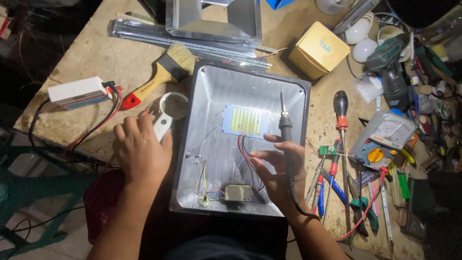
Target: Soldering wires to a circuit board inside an LED floodlight housing and testing connections with a multimeter.
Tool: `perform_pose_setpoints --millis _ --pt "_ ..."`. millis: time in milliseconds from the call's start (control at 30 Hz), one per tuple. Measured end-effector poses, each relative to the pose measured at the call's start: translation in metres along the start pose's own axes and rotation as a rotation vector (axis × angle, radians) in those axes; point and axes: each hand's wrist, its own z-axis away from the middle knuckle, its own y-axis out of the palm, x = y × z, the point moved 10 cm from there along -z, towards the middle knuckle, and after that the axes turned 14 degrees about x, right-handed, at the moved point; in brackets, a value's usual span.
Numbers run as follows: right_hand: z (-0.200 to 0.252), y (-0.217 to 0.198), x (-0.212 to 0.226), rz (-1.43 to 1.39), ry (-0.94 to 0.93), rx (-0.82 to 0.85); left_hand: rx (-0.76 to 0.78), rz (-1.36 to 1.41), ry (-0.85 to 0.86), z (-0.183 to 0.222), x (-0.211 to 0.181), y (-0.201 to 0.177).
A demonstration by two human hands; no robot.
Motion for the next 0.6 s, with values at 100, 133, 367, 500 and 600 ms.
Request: perform_pose_setpoints --millis 100,133,367,500,600 --pt "-0.002 -0.006 -0.013 0.034 -0.007 -0.093 -0.067 0.092 0.076 0.006 -0.018 -0.029" --pt "-0.004 -0.007 -0.017 0.054 -0.005 -0.095 -0.113 0.131 0.121 0.009 -0.027 -0.04" --pt "-0.017 -0.018 -0.001 0.264 -0.094 -0.045 0.019 0.021 0.403 0.01 -0.099 0.001" --pt "0.0 -0.043 0.001 0.349 -0.096 -0.126 0.003 -0.059 0.394 0.009 -0.113 0.015" --pt "0.012 -0.052 0.0 0.332 -0.079 -0.159 -0.008 -0.093 0.412 0.011 -0.116 0.042"
